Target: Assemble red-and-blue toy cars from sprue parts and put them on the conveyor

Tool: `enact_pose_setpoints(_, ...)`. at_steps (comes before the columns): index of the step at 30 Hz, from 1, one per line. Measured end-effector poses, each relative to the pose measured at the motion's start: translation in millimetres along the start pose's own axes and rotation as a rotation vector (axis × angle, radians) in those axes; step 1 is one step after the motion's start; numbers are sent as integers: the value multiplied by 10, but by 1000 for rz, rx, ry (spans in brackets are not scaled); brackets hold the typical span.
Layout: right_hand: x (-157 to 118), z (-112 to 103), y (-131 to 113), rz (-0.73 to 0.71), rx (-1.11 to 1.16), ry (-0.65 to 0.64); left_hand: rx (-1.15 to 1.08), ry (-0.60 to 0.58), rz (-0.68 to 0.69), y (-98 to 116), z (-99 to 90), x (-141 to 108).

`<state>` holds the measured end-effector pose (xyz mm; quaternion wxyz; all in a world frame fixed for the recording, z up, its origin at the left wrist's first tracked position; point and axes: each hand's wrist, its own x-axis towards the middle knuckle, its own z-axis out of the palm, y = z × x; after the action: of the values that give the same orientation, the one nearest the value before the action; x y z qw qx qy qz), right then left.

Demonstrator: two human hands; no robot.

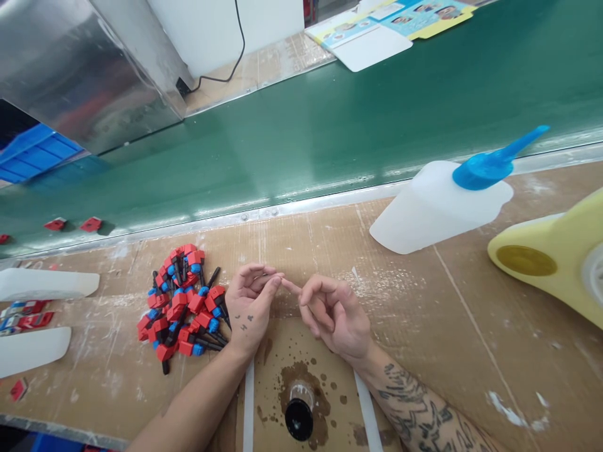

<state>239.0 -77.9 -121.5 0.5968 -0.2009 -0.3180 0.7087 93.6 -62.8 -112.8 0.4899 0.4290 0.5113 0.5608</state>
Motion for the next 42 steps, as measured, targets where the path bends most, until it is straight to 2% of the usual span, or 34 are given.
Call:
enact_pose_setpoints(12,5,-9,-2,-18,-16,-11,12,-11,-13,15,3,-1)
enact_pose_setpoints(16,9,-13,-6,-61,-33,31,-9,-2,-11,9,1,21)
enact_pose_setpoints(28,-15,-17,2,-38,-44,14,-31,9,-15,-19,-4,17)
enact_pose_setpoints(35,4,8,-1,2,22,23,-9,30,-19,-17,-6,22)
enact_pose_setpoints(42,19,29,-20,19,64,41,-7,-1,-6,-2,1,-5)
